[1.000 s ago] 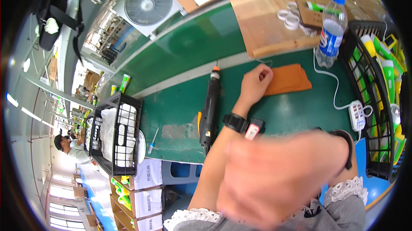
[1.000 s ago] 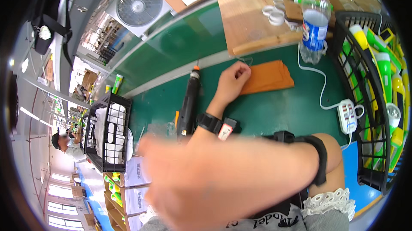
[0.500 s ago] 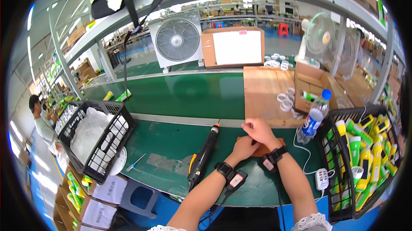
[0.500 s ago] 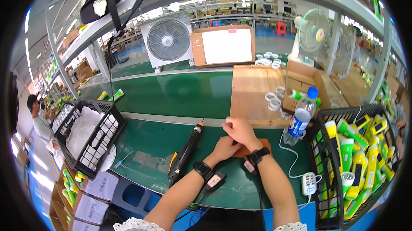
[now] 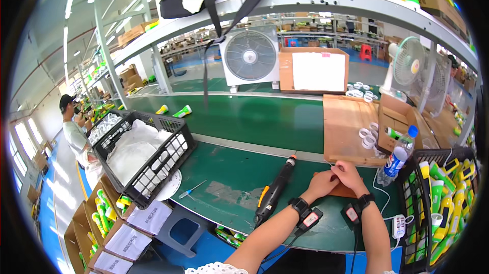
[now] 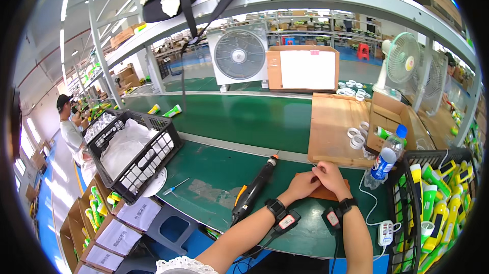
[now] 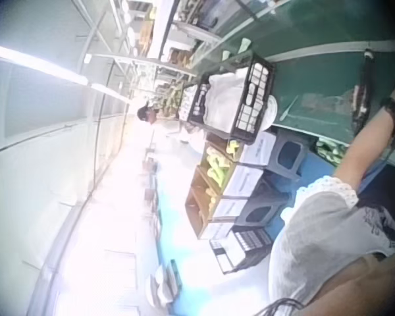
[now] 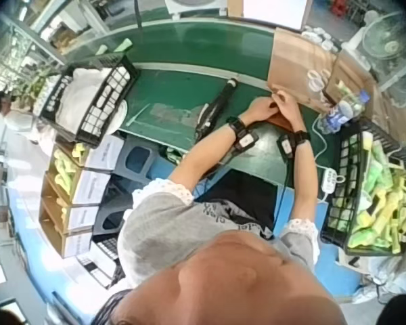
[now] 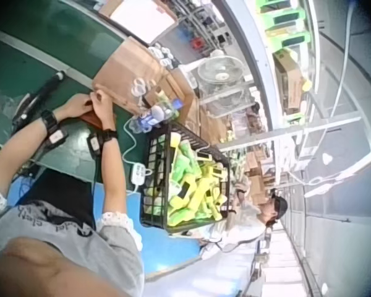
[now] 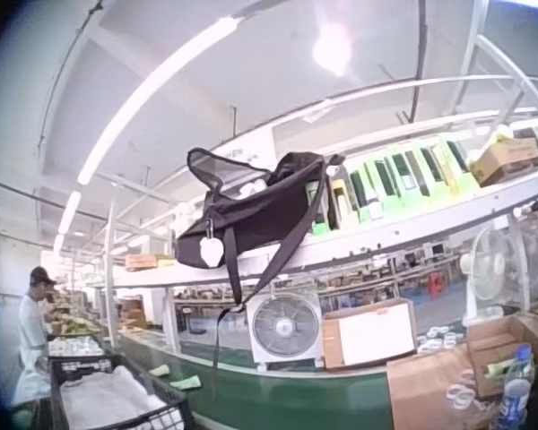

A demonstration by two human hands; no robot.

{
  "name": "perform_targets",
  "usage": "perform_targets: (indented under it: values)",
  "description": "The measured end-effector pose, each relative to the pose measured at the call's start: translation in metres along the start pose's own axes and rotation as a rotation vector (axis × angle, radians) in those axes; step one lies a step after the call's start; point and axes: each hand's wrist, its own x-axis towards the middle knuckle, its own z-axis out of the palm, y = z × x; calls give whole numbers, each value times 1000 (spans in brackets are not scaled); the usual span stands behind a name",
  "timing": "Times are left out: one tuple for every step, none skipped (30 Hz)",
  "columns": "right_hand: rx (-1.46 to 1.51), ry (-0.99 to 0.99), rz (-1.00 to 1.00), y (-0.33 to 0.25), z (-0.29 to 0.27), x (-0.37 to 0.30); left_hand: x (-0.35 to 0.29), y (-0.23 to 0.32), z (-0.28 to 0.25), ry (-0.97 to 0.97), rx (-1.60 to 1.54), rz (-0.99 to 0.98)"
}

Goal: The person is seen assembling flashlights on a production line, including applying stickers and components.

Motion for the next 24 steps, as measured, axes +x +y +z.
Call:
perform_targets:
  values:
    - [144, 34, 25, 19, 3, -5, 2, 0, 6, 15, -30, 46]
    - [295, 58, 48, 22, 7, -3, 3, -3, 7, -19, -18, 90]
    - [300, 51, 29, 25, 4, -1, 4, -5, 10, -21, -61, 94]
    - [398, 23, 165, 17, -3, -6, 4, -3, 9, -35, -109, 96]
    - [497, -8, 303, 9, -4, -10, 1, -1, 6, -53, -89, 68]
    - [503, -10, 298, 6, -1, -10, -1, -2, 3, -50, -82, 66]
    - [520, -8, 291, 4, -1, -11, -2, -1, 3, -52, -83, 64]
    - [536, -4, 285, 3, -1, -12, -3, 0, 3, -55, -85, 63]
    - [535, -5, 283, 4, 1, -13, -4, 0, 2, -53, -85, 64]
    - [553, -3, 266, 6, 3, -12, -4, -1, 1, -55, -82, 72]
    - [570, -2, 250, 7, 4, -11, -3, 0, 1, -58, -80, 81]
    - [569, 2, 249, 9, 3, -11, -3, 0, 1, -60, -80, 84]
    - [567, 4, 242, 10, 3, -11, -3, 1, 2, -58, -77, 75]
    - [565, 6, 235, 11, 2, -12, -3, 2, 3, -57, -75, 67]
    - [566, 8, 241, 11, 3, -12, -4, 1, 4, -62, -77, 65]
    - [561, 6, 228, 10, 4, -11, -4, 0, 3, -61, -60, 51]
    - [554, 4, 214, 9, 4, -9, -3, 0, 2, -60, -44, 39]
    - [554, 7, 221, 9, 4, -9, -3, 0, 2, -66, -46, 38]
    - [542, -4, 208, 10, 4, -9, -3, 2, 1, -68, -38, 31]
    - [530, -14, 196, 11, 3, -8, -3, 4, 0, -69, -29, 24]
    - [531, -12, 201, 13, 2, -9, -2, 6, 0, -80, -21, 18]
    - [526, -13, 193, 14, 3, -9, -2, 6, 1, -84, -20, 17]
    - [521, -14, 184, 16, 3, -9, -2, 6, 1, -80, -24, 25]
    - [523, -11, 186, 17, 2, -8, -1, 6, 2, -77, -27, 32]
